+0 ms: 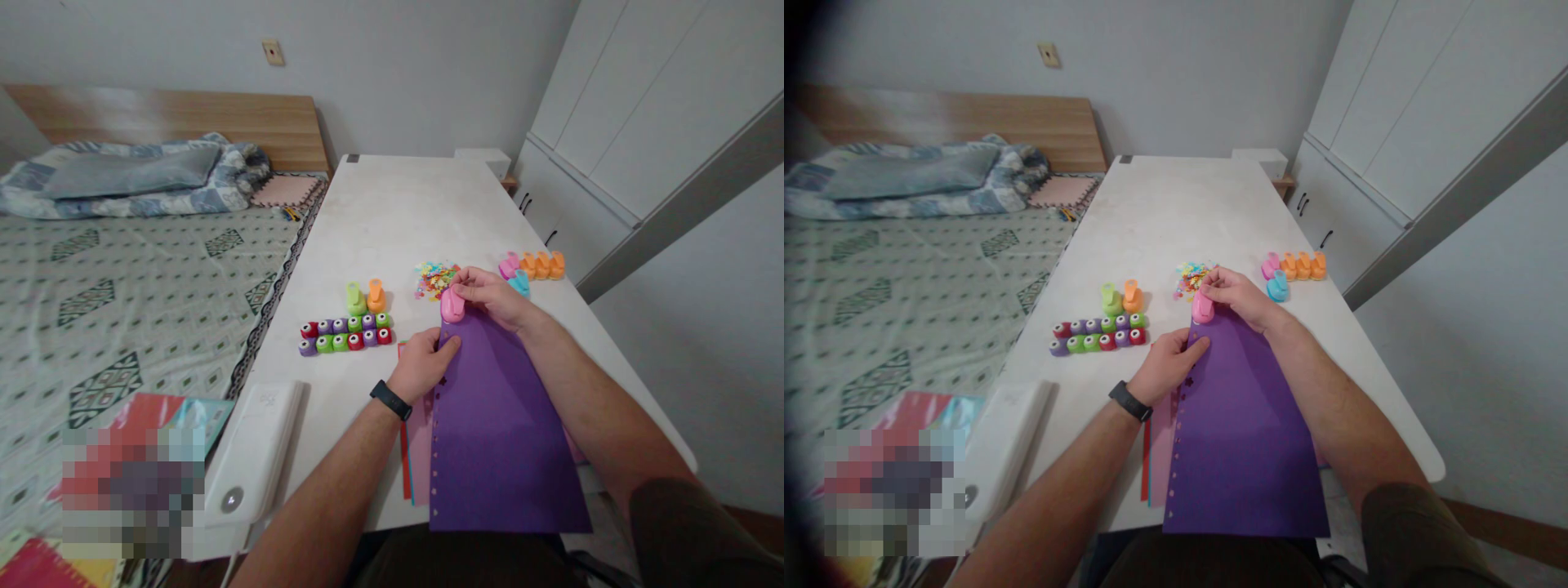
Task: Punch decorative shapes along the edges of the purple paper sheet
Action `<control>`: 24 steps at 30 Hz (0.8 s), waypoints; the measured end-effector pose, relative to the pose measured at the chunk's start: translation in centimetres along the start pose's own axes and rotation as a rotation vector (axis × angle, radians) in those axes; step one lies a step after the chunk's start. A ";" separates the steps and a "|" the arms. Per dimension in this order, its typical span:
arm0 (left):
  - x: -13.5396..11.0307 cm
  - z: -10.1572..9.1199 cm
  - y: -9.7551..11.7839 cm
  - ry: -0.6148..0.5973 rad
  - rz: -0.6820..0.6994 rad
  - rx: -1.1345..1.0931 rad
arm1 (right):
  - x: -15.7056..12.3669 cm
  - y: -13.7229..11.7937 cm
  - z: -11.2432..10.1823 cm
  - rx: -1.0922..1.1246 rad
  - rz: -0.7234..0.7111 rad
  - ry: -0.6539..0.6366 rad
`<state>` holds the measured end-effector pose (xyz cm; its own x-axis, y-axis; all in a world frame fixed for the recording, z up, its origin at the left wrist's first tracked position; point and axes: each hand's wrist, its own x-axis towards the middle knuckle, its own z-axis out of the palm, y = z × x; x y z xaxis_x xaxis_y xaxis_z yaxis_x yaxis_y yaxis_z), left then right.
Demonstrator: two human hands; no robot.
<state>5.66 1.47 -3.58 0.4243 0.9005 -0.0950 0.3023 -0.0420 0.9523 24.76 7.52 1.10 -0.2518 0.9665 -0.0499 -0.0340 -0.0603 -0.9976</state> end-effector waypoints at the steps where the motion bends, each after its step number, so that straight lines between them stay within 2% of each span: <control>1: 0.0 0.0 0.0 0.003 -0.002 0.003 | 0.0 0.0 0.0 -0.008 -0.004 -0.003; 9: 0.0 0.1 0.2 0.059 -0.036 -0.005 | 0.1 -0.1 0.2 -0.019 -0.034 0.023; 24: -0.1 0.2 0.5 0.049 -0.056 -0.030 | 0.2 0.1 0.8 0.003 -0.046 0.073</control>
<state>5.95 1.29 -3.12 0.3647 0.9213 -0.1350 0.2984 0.0216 0.9542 23.91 7.49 1.01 -0.1789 0.9838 -0.0070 -0.0471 -0.0157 -0.9988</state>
